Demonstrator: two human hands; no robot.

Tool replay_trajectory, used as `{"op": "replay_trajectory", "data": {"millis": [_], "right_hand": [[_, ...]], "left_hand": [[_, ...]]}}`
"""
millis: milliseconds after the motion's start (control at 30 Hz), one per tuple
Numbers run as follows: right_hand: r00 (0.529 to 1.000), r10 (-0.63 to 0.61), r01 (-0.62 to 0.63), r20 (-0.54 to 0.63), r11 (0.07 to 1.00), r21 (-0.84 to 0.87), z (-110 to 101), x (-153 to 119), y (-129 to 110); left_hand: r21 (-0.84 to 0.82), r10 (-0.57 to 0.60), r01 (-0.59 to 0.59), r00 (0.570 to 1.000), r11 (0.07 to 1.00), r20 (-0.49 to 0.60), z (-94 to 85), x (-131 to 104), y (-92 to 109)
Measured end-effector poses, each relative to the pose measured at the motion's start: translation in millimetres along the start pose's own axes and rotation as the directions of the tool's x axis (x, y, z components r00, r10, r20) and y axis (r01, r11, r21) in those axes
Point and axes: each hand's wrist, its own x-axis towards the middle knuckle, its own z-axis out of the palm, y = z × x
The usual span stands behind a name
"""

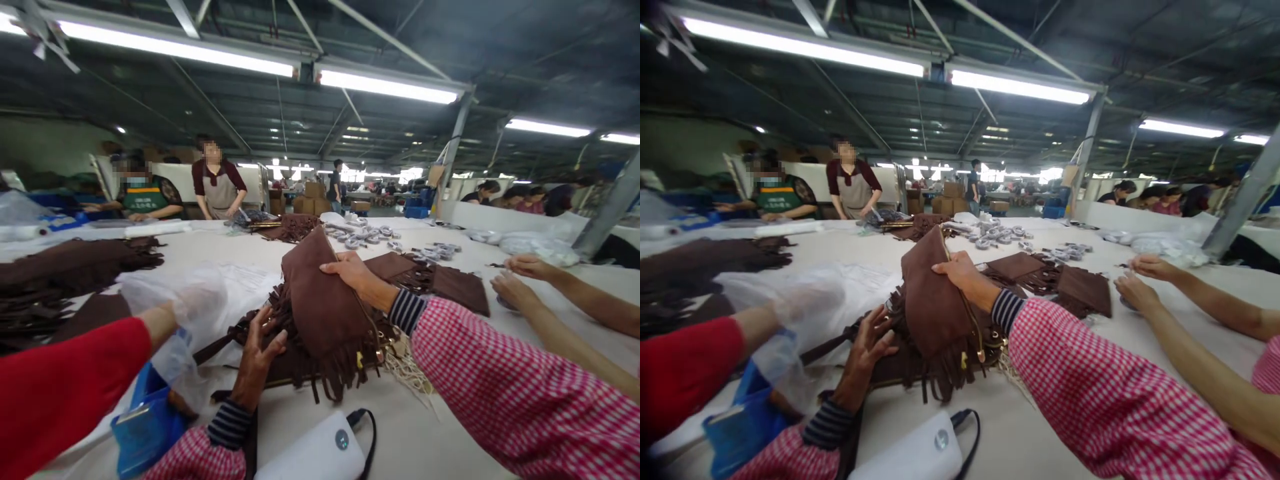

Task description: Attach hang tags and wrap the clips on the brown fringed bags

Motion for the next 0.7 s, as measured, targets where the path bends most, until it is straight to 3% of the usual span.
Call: {"op": "replay_trajectory", "data": {"millis": [100,200,300,400,567,700], "right_hand": [[0.997,-0.055,0.057,0.05,0.998,-0.032,6,-7,12],[0.98,-0.165,0.183,0.115,0.969,-0.168,6,-10,18],[0.935,-0.304,0.352,0.184,0.868,-0.35,5,-12,18],[0.895,-0.398,0.445,0.204,0.756,-0.48,5,-16,14],[0.854,-0.451,0.477,0.259,0.484,-0.734,12,-36,1],[0.806,-0.433,0.503,0.403,0.145,-0.852,17,-59,-7]], "left_hand": [[-0.002,0.001,-0.001,1.0,1.0,-0.007,-0.3,0,-2],[0.008,-0.006,0.006,1.0,1.0,-0.007,-1.1,0,-3],[0.052,-0.014,0.014,1.0,0.999,0.003,-1.7,0,-3],[0.075,-0.011,0.01,1.0,0.997,0.012,-1.6,-2,0],[0.093,-0.001,-0.002,0.999,0.996,0.036,-2.5,-5,7],[0.003,-0.018,0.018,0.999,1.0,0.034,-5.1,-3,3]]}}
